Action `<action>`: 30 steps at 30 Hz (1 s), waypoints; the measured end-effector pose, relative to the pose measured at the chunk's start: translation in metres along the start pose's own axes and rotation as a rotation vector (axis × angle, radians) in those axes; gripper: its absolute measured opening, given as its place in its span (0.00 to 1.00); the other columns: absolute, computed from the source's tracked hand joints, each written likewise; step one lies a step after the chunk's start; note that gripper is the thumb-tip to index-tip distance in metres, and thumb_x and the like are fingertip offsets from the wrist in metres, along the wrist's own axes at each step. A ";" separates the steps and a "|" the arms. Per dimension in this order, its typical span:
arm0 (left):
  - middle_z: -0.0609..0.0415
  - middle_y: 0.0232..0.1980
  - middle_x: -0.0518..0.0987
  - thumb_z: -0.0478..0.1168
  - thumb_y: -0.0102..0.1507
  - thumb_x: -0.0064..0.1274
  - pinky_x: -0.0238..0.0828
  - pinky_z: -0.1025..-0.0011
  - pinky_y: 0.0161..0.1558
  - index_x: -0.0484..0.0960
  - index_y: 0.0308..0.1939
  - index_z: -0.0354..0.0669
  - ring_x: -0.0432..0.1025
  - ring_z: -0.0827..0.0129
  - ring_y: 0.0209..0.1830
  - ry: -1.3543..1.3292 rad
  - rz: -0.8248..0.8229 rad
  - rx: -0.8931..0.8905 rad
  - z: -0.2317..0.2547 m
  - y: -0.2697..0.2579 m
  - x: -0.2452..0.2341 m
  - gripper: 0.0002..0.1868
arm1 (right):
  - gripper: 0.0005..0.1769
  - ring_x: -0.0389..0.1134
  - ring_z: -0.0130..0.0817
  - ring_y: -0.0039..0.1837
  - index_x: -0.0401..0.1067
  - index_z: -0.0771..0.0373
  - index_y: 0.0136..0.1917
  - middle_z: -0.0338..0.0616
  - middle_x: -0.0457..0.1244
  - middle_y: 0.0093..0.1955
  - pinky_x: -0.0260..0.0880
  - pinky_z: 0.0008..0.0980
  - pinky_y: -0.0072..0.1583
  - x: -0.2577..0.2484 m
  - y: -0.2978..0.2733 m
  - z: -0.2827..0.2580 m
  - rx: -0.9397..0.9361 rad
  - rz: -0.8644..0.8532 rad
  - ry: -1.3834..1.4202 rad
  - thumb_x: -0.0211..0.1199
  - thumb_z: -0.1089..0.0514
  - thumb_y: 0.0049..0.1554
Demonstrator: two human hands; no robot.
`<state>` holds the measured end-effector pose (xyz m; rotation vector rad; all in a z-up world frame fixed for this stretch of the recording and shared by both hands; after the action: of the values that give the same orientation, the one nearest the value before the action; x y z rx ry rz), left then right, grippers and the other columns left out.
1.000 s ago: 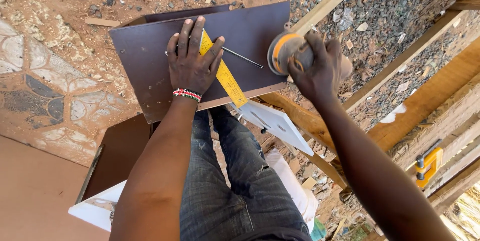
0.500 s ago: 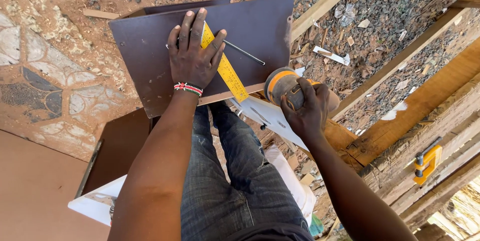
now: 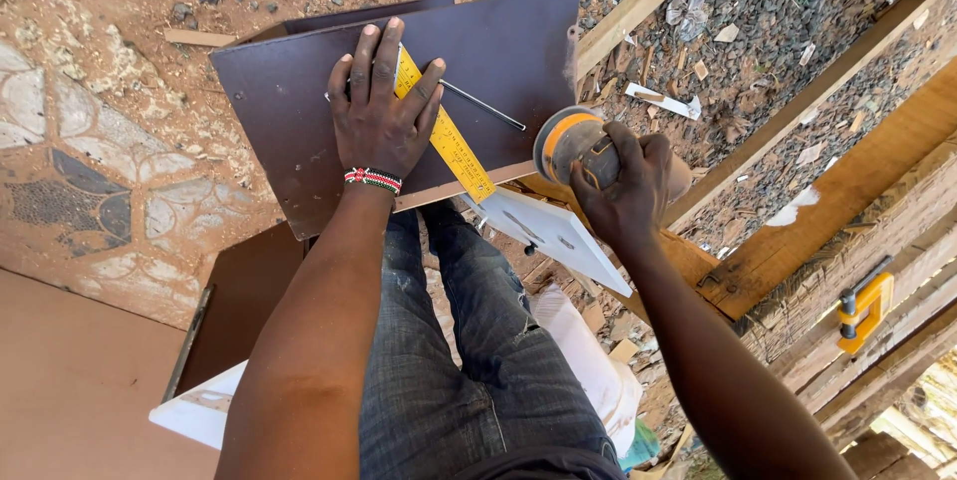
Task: The person sands a wooden panel using an orbital sander, measures and marks it with a square and pencil, and سپس cuts it with a hand saw in a workshop setting.
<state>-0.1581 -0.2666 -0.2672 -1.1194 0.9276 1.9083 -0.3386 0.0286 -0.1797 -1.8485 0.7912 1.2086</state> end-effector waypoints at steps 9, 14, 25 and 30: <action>0.46 0.92 0.70 0.55 0.86 0.68 0.65 0.45 0.81 0.94 0.73 0.75 0.65 0.46 0.92 -0.007 0.015 -0.003 0.003 0.004 -0.002 0.11 | 0.37 0.62 0.53 0.64 0.77 0.46 0.77 0.52 0.57 0.64 0.69 0.53 0.52 0.012 -0.020 -0.004 -0.038 -0.037 0.011 0.84 0.46 0.58; 0.45 0.92 0.70 0.55 0.87 0.66 0.65 0.44 0.81 0.91 0.74 0.75 0.65 0.45 0.92 0.006 0.013 0.015 0.001 0.003 -0.002 0.11 | 0.39 0.64 0.57 0.64 0.77 0.52 0.80 0.55 0.58 0.64 0.71 0.58 0.60 -0.001 0.026 -0.006 -0.146 0.029 0.033 0.84 0.48 0.58; 0.41 0.92 0.70 0.54 0.89 0.63 0.66 0.39 0.80 0.78 0.83 0.80 0.65 0.37 0.92 -0.040 -0.020 0.052 0.001 -0.002 0.004 0.19 | 0.34 0.64 0.57 0.66 0.76 0.46 0.75 0.50 0.57 0.63 0.71 0.60 0.55 -0.017 0.112 -0.063 -0.193 -0.008 0.061 0.76 0.43 0.57; 0.43 0.91 0.72 0.54 0.88 0.65 0.68 0.41 0.80 0.75 0.83 0.80 0.67 0.38 0.91 -0.045 0.041 0.061 0.000 -0.002 0.005 0.21 | 0.34 0.64 0.57 0.60 0.74 0.49 0.73 0.52 0.56 0.59 0.66 0.54 0.55 -0.028 0.158 -0.073 -0.320 0.083 0.102 0.74 0.44 0.55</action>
<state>-0.1584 -0.2647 -0.2725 -1.0246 0.9838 1.9172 -0.4452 -0.1116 -0.1782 -2.1682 0.7714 1.3660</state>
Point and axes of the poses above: each hand's wrist, its own y-axis towards the middle knuckle, its own x-axis out of the palm, z = x × y, the point moved 8 cm from there along y, towards the middle knuckle
